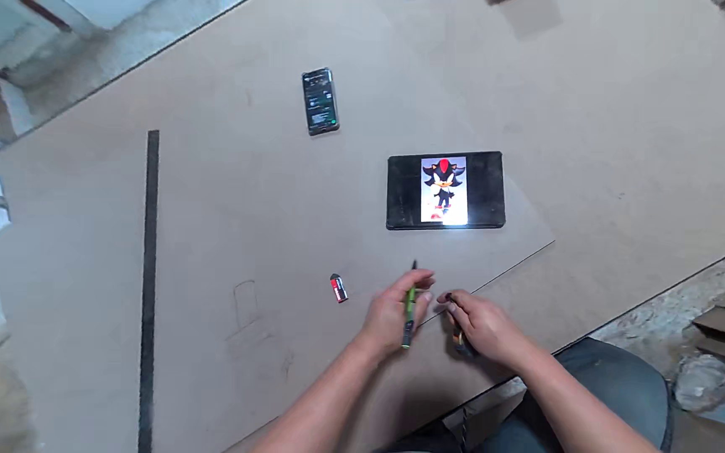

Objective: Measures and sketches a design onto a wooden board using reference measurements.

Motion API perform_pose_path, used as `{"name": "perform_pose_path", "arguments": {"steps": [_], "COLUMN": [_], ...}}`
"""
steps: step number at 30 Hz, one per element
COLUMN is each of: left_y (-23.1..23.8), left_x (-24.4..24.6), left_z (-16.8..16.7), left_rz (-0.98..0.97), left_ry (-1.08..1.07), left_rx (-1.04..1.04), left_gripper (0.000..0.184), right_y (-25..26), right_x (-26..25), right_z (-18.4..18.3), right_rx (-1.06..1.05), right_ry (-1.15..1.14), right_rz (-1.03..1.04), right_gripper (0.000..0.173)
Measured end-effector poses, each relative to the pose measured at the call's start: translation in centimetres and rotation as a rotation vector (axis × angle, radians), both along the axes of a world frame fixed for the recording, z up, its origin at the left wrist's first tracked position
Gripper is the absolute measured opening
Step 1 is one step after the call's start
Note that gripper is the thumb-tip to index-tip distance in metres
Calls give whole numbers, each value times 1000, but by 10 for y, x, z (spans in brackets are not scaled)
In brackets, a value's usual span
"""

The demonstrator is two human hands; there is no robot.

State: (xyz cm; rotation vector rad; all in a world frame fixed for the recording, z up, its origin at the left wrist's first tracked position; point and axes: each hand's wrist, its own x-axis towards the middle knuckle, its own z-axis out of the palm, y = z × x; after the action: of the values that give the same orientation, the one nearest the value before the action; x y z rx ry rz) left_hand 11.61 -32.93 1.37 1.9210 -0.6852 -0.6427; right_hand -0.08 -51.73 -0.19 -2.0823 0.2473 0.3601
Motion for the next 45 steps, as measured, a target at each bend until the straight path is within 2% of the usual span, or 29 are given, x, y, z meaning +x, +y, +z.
{"name": "perform_pose_path", "arguments": {"steps": [3,7,12,17,19,22,24,26,29,32,34,37,39,45], "left_y": [-36,-46,-45,-53,-58,-62,-67,-75,-78,-63,-54,-41,-39,-43], "left_x": [10,31,48,90,107,127,127,114,94,92,106,144,163,170], "left_z": [4,3,10,0,-6,-29,-42,-49,-53,-52,-57,-86,-104,-106], "left_rz": [-86,-38,-57,89,165,442,575,614,580,298,171,221,232,191], "left_ry": [-125,-259,-61,59,12,-225,-237,-189,-146,-89,-176,-511,-641,-658], "left_rx": [68,113,108,-79,-119,108,296,384,354,168,146,295,425,469], "left_gripper": [36,30,34,34,36,41,40,38,39,37,37,45,46,47], "right_y": [-6,-18,-31,-57,-65,-69,-67,-66,-66,-68,-70,-72,-77,-122], "right_x": [38,63,70,76,78,78,78,78,75,73,71,67,65,63], "right_z": [-3,-14,-20,-29,-32,-34,-35,-35,-40,-46,-48,-49,-49,-53], "right_rx": [-81,-82,-66,-32,-72,-132,-159,-164,-191,-259,-299,-358,-396,-519], "right_ry": [-133,-102,-125,-182,-186,-160,-145,-134,-152,-212,-205,-207,-237,-236], "right_rz": [-3,-39,27,-63,-132,-261,-321,-366,-432,-507,-536,-531,-518,-589], "right_gripper": [24,27,28,22,23,23,23,25,30,30,30,29,30,31]}}
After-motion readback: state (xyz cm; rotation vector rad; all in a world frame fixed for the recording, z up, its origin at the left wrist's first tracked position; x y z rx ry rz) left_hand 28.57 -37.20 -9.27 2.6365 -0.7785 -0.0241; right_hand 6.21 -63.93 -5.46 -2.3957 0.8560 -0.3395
